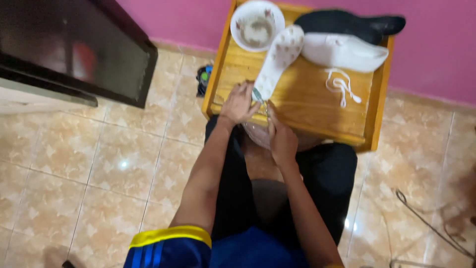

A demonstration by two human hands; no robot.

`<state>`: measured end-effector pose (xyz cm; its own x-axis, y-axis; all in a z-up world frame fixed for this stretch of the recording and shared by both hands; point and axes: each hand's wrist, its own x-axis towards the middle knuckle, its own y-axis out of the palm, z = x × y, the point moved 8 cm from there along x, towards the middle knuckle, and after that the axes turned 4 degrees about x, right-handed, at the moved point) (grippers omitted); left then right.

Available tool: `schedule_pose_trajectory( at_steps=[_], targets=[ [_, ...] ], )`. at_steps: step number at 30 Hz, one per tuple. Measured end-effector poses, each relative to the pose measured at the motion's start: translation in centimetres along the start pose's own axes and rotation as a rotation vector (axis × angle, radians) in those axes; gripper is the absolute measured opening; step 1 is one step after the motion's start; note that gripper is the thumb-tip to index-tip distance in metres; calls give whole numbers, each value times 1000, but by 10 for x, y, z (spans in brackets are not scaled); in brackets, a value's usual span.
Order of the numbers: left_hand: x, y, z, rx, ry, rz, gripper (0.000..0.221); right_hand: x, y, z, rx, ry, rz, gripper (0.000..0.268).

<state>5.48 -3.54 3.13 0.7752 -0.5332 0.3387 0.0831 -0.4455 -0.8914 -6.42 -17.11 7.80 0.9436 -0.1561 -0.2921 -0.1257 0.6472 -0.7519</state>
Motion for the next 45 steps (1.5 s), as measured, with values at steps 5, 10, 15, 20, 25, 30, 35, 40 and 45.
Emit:
schedule_pose_trajectory(
  at_steps=[5, 10, 15, 20, 25, 30, 35, 40, 45],
  targets=[
    [-2, -1, 2, -37, 22, -22, 58, -13, 3, -20, -22, 38, -13, 44],
    [-3, -1, 1, -3, 22, -30, 58, -9, -5, -4, -77, 7, -73, 38],
    [-4, 9, 9, -22, 3, 15, 61, -11, -9, 0, 40, 27, -12, 44],
    [-8, -11, -10, -46, 5, 5, 59, -19, -3, -21, -37, 48, -8, 40],
    [-4, 3, 8, -62, -16, -17, 57, -7, -14, 10, 19, -14, -8, 46],
    [0, -2, 0, -58, 0, -8, 61, -11, 1, -34, -85, -25, -66, 43],
    [0, 1, 8, -40, 2, -13, 59, 10, 0, -7, -56, -55, -83, 39],
    [2, -11, 1, -35, 7, -5, 62, -3, -11, -21, -74, -56, -69, 41],
    [-2, -9, 0, -36, -4, -38, 57, 9, -2, -15, -53, -74, -39, 40]
  ],
)
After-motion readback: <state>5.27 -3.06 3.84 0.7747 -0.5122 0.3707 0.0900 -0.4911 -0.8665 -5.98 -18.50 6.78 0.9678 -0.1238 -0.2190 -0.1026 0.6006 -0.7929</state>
